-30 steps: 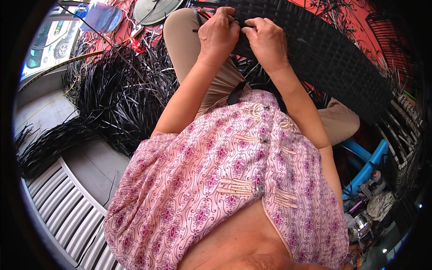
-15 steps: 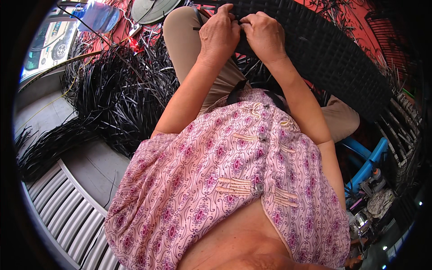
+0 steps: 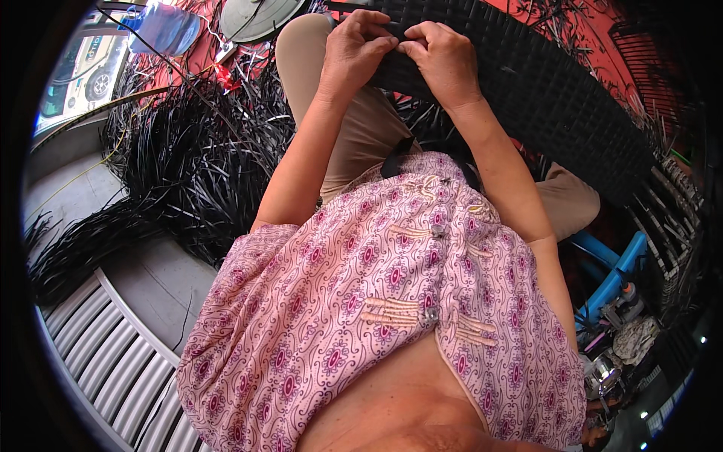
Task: The person weaves black synthetic strands into a flat woven panel, interlacing them by hand and periodically adjusting the panel's position. The person continues weaving across the panel's surface, maintaining tension and alignment of the strands.
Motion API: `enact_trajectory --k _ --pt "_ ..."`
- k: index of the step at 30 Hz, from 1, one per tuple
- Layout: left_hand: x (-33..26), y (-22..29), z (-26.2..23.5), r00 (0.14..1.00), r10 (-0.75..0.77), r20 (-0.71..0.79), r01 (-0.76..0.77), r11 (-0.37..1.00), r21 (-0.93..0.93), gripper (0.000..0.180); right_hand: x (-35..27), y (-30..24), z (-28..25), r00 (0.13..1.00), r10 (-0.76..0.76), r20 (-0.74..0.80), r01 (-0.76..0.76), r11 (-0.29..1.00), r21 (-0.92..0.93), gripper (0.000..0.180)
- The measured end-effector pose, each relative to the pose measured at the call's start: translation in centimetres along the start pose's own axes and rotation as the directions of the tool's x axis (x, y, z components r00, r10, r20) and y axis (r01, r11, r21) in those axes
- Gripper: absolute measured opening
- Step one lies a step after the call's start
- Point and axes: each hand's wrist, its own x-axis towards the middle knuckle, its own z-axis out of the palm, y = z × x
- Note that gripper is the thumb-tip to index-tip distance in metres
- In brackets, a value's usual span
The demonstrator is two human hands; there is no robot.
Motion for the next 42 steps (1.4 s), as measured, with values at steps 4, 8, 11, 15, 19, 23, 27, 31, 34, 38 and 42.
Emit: enact_trajectory --k 4,8,11,15,19,23,27,31,34,38,42 --pt "-0.5 0.1 -1.7 0.996 -0.052 -0.07 0.038 0.979 -0.199 0.031 -0.4 -0.7 -0.9 0.992 -0.094 -0.089 0.1 0.993 0.064 0.023" --pt "-1.6 2.4 -4.1 0.999 -0.042 -0.026 0.033 0.959 -0.282 0.028 0.1 -1.7 -1.4 0.961 -0.212 -0.177 0.21 0.977 -0.032 0.022" --pt "-2.3 2.9 -5.5 0.997 -0.025 -0.069 0.0 0.941 -0.34 0.031 0.7 -2.7 -0.8 0.974 -0.201 -0.107 0.213 0.971 0.113 0.021" --pt "-2.6 4.1 -5.9 1.0 -0.004 -0.028 -0.005 0.95 -0.312 0.033 1.4 -3.2 0.7 0.98 -0.195 -0.044 0.197 0.902 0.384 0.018" --pt "-1.3 3.3 -4.8 0.995 0.012 -0.1 -0.045 0.945 -0.325 0.029 1.0 -2.5 0.8 0.996 0.066 0.057 -0.087 0.827 0.555 0.015" --pt "0.0 0.2 -3.2 0.971 0.164 -0.175 -0.099 0.938 0.331 0.033 1.0 -2.5 0.4 0.955 0.29 0.068 -0.271 0.749 0.604 0.013" --pt "-0.1 0.4 -1.5 0.96 0.209 -0.185 -0.076 0.833 0.549 0.035 0.9 -2.5 0.4 0.96 0.28 0.022 -0.255 0.834 0.489 0.012" --pt "-0.2 0.5 -1.6 0.954 0.236 -0.185 -0.098 0.828 0.552 0.032 1.2 -2.4 1.1 0.995 0.064 -0.079 -0.039 0.959 0.28 0.013" --pt "-0.2 0.4 -1.7 0.948 0.246 -0.199 -0.108 0.842 0.528 0.029 1.4 -2.3 2.1 0.999 -0.014 -0.045 0.016 0.999 0.049 0.012" --pt "-0.4 0.2 -1.5 0.942 0.248 -0.228 -0.107 0.863 0.493 0.027 2.1 -2.7 2.0 0.997 0.029 0.068 -0.026 0.999 -0.043 0.015" --pt "-0.5 0.1 -1.4 0.938 0.24 -0.25 -0.101 0.879 0.466 0.026 2.9 -3.1 1.8 0.991 0.06 0.124 -0.049 0.995 -0.092 0.018"
